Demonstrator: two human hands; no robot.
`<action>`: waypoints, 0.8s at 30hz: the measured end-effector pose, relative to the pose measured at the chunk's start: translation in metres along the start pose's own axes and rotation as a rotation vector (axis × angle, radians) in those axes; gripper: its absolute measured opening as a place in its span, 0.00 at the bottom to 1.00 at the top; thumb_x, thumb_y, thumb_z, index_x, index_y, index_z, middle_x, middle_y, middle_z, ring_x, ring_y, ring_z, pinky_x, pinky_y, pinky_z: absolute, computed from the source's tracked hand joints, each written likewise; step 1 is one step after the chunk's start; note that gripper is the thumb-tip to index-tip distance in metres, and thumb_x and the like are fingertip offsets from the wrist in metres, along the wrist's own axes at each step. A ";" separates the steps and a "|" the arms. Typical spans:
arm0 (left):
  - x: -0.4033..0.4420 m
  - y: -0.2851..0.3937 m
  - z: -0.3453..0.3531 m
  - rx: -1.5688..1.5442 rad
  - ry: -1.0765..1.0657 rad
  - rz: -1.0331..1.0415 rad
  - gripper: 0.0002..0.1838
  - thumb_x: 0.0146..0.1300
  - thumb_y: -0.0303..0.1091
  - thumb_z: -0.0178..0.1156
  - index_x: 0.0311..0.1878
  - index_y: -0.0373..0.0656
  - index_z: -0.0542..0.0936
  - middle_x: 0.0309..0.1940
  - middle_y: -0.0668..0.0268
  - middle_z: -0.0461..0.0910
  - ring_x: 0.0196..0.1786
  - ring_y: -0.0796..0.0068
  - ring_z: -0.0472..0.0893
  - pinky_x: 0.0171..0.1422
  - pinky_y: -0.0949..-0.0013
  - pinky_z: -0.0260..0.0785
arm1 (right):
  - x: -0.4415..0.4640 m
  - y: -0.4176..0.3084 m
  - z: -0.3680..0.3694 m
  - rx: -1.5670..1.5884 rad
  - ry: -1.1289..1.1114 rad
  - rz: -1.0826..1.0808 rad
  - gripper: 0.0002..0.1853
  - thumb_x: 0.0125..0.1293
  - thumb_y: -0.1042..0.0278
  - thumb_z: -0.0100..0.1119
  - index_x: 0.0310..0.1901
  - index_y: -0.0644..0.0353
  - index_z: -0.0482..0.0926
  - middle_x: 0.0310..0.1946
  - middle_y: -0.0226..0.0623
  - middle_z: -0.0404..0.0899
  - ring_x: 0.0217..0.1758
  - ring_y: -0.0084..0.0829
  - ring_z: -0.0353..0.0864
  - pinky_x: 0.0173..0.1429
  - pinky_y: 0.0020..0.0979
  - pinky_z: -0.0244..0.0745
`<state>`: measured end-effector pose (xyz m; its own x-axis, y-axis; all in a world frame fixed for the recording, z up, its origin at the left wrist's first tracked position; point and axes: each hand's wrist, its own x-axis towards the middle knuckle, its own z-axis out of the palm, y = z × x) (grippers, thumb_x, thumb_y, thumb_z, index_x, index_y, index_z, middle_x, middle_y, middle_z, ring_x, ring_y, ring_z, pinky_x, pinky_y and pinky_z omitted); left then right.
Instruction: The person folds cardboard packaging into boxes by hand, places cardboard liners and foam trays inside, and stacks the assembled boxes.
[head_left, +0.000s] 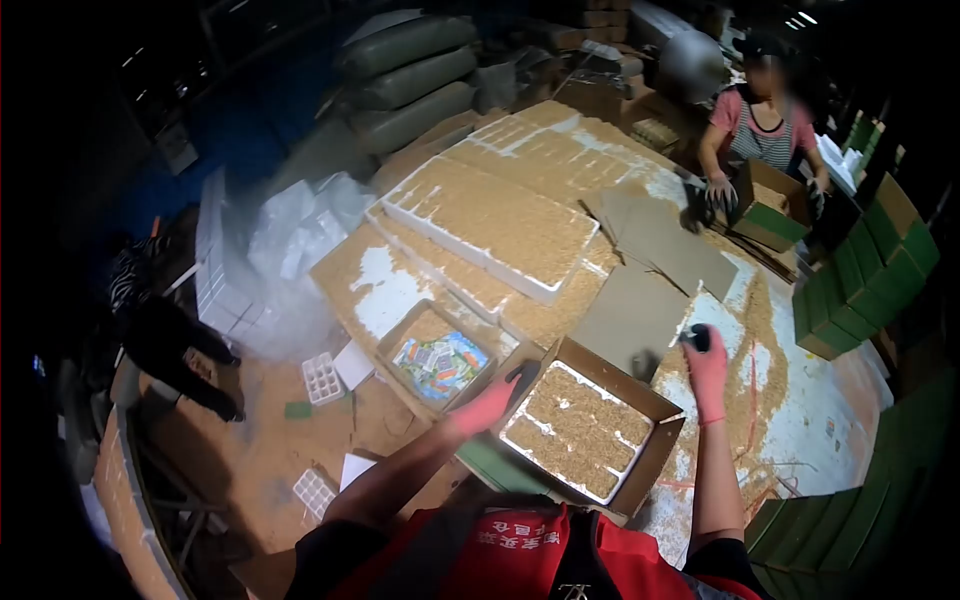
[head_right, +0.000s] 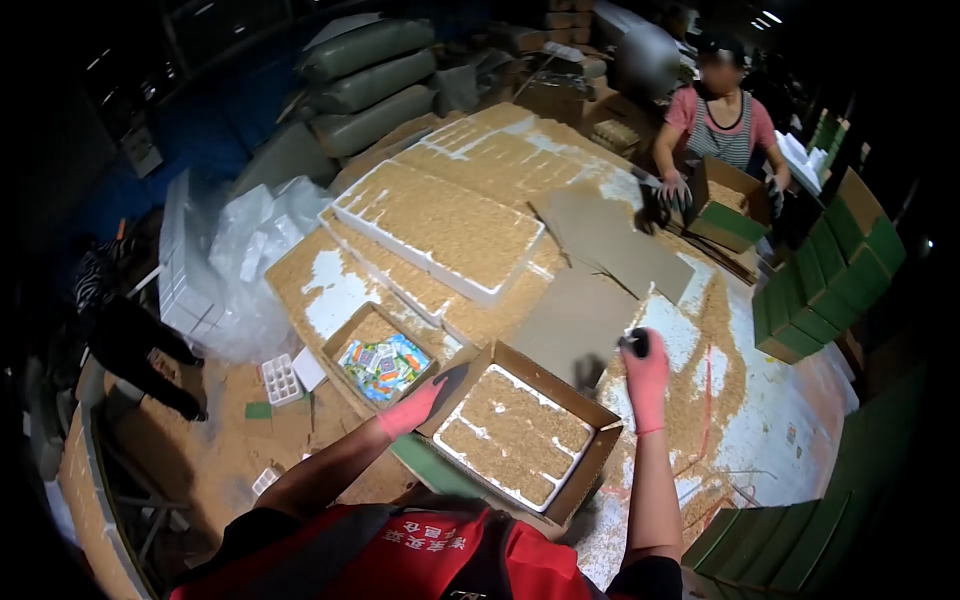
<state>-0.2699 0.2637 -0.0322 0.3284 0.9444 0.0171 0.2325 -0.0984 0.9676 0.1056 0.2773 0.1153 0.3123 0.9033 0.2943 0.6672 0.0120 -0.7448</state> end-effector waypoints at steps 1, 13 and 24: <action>-0.005 -0.007 -0.005 -0.082 0.029 0.001 0.22 0.74 0.37 0.45 0.66 0.38 0.69 0.57 0.47 0.75 0.62 0.53 0.74 0.69 0.62 0.63 | 0.014 0.038 0.012 -0.089 0.252 -0.017 0.16 0.56 0.63 0.70 0.36 0.69 0.78 0.27 0.38 0.79 0.34 0.31 0.79 0.43 0.33 0.75; -0.036 -0.036 -0.146 1.287 0.318 -0.536 0.24 0.55 0.52 0.65 0.50 0.46 0.81 0.39 0.58 0.83 0.48 0.62 0.82 0.54 0.63 0.72 | 0.026 0.185 0.045 0.201 -0.135 0.450 0.16 0.59 0.73 0.65 0.47 0.71 0.82 0.35 0.40 0.86 0.36 0.26 0.82 0.40 0.30 0.76; 0.004 -0.095 -0.177 1.476 0.233 -0.468 0.34 0.41 0.59 0.74 0.51 0.49 0.82 0.56 0.63 0.79 0.49 0.67 0.84 0.55 0.64 0.74 | 0.009 -0.008 -0.119 -0.674 0.087 -0.083 0.08 0.55 0.70 0.61 0.36 0.60 0.76 0.37 0.45 0.79 0.43 0.48 0.80 0.47 0.43 0.74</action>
<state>-0.4526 0.3327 -0.0798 -0.1381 0.9899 -0.0306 0.9727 0.1298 -0.1922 0.1835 0.2338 0.1953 0.2764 0.8729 0.4021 0.9577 -0.2154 -0.1908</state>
